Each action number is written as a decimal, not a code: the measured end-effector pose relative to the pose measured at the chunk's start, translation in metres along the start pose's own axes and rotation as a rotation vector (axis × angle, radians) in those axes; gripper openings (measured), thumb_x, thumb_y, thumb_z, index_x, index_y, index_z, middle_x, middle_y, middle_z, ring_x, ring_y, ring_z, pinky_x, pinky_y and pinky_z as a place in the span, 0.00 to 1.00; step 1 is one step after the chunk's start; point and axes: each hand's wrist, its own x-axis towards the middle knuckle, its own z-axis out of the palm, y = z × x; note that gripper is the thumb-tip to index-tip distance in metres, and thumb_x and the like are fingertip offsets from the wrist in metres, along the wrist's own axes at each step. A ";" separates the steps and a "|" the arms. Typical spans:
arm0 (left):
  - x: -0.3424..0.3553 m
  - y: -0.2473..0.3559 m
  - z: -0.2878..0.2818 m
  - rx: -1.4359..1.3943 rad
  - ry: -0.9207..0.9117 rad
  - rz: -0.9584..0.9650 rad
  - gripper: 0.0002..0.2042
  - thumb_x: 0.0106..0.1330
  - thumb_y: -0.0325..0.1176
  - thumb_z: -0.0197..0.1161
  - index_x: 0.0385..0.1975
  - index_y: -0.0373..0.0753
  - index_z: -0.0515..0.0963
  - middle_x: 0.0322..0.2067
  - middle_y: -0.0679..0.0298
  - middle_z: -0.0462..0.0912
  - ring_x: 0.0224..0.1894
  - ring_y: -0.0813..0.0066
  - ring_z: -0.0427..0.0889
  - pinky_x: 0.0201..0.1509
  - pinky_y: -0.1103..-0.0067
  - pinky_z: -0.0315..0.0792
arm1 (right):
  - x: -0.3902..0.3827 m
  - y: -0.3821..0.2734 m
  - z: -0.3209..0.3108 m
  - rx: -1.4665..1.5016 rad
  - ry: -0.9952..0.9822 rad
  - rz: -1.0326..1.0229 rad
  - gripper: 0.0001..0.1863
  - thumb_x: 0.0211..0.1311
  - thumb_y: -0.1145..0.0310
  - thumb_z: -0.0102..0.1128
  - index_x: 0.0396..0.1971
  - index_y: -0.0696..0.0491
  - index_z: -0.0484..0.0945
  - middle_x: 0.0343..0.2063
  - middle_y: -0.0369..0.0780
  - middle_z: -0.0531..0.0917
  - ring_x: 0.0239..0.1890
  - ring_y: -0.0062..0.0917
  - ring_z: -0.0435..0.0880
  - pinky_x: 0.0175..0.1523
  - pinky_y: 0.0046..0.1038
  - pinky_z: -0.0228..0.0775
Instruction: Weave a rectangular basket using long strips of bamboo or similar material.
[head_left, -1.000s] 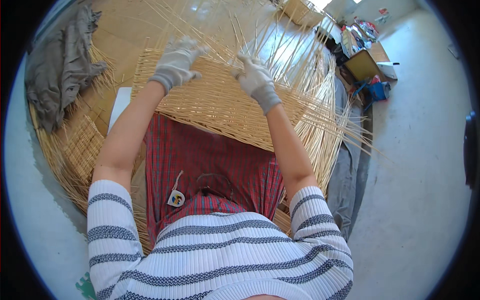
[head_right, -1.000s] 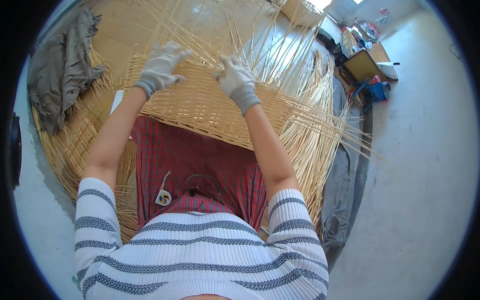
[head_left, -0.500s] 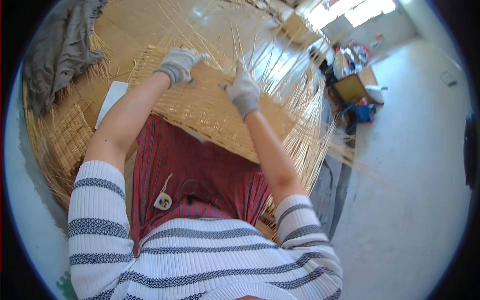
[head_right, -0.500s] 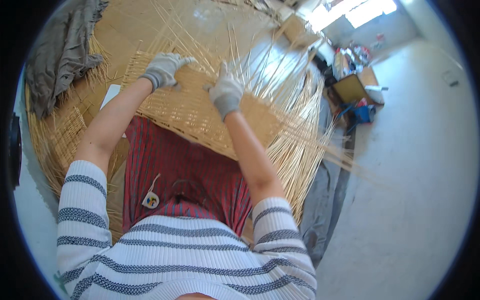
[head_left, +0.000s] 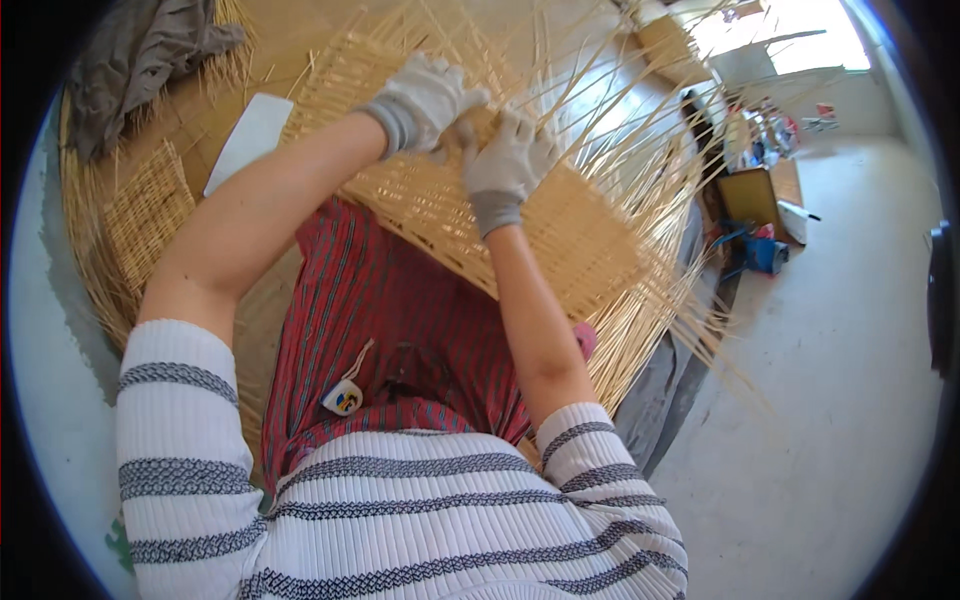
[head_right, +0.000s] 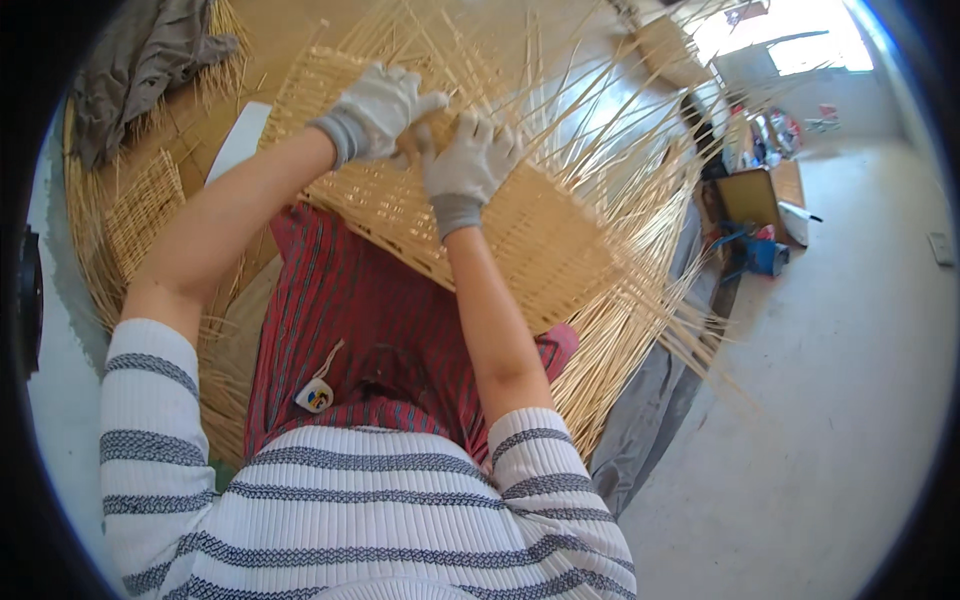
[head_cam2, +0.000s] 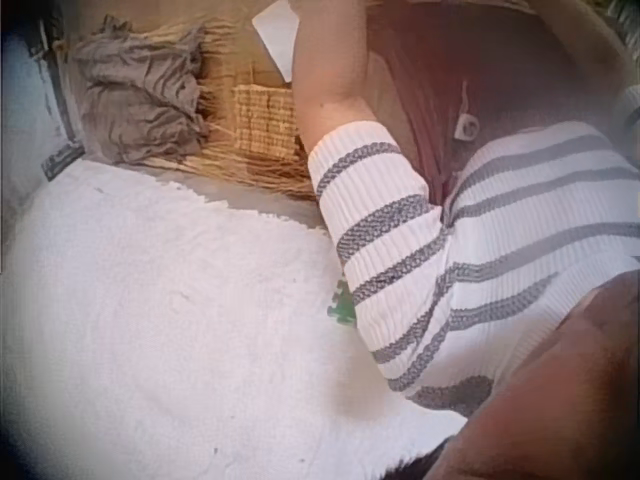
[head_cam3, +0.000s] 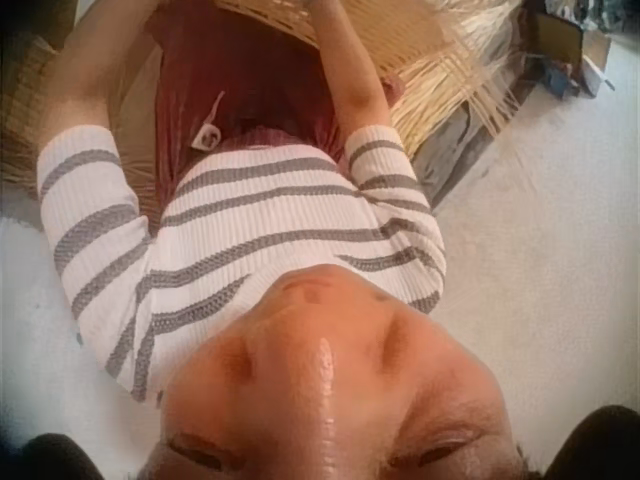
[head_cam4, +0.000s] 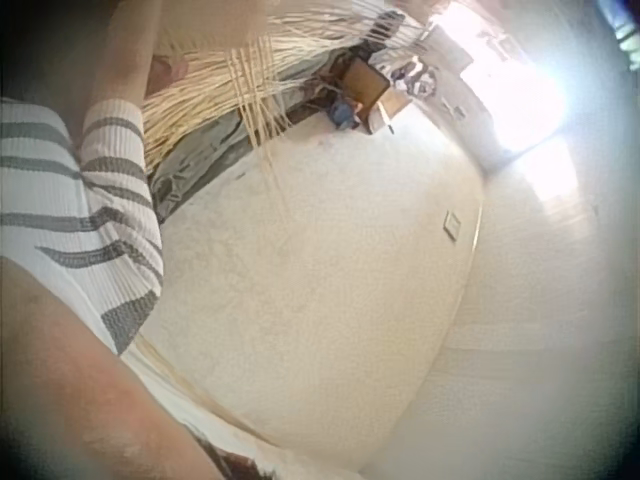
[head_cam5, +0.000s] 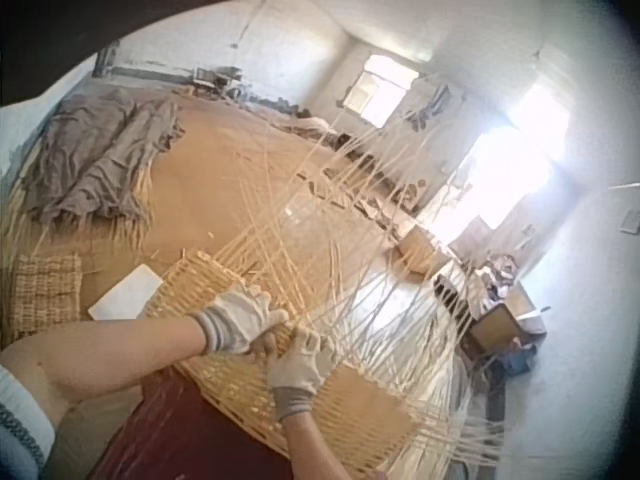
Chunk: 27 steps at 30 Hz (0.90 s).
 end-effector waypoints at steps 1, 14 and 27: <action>0.000 -0.002 0.003 -0.020 -0.029 0.021 0.44 0.44 0.54 0.78 0.65 0.53 0.67 0.52 0.55 0.77 0.59 0.58 0.75 0.61 0.64 0.66 | 0.001 -0.001 0.000 -0.009 -0.033 0.022 0.33 0.57 0.37 0.59 0.48 0.52 0.78 0.49 0.44 0.79 0.57 0.48 0.69 0.69 0.52 0.49; -0.066 0.008 0.070 -0.220 0.539 0.041 0.33 0.57 0.41 0.70 0.65 0.53 0.70 0.66 0.51 0.67 0.71 0.50 0.60 0.77 0.59 0.48 | -0.115 -0.056 -0.060 0.532 -0.252 0.009 0.30 0.55 0.68 0.64 0.61 0.50 0.72 0.58 0.50 0.75 0.59 0.48 0.73 0.63 0.44 0.66; -0.227 0.083 0.102 -0.885 0.636 -0.408 0.09 0.64 0.28 0.66 0.43 0.39 0.84 0.50 0.56 0.78 0.54 0.63 0.76 0.60 0.72 0.71 | -0.261 -0.099 -0.132 0.495 -0.865 -0.624 0.24 0.47 0.60 0.72 0.47 0.46 0.81 0.47 0.42 0.78 0.55 0.37 0.77 0.55 0.41 0.74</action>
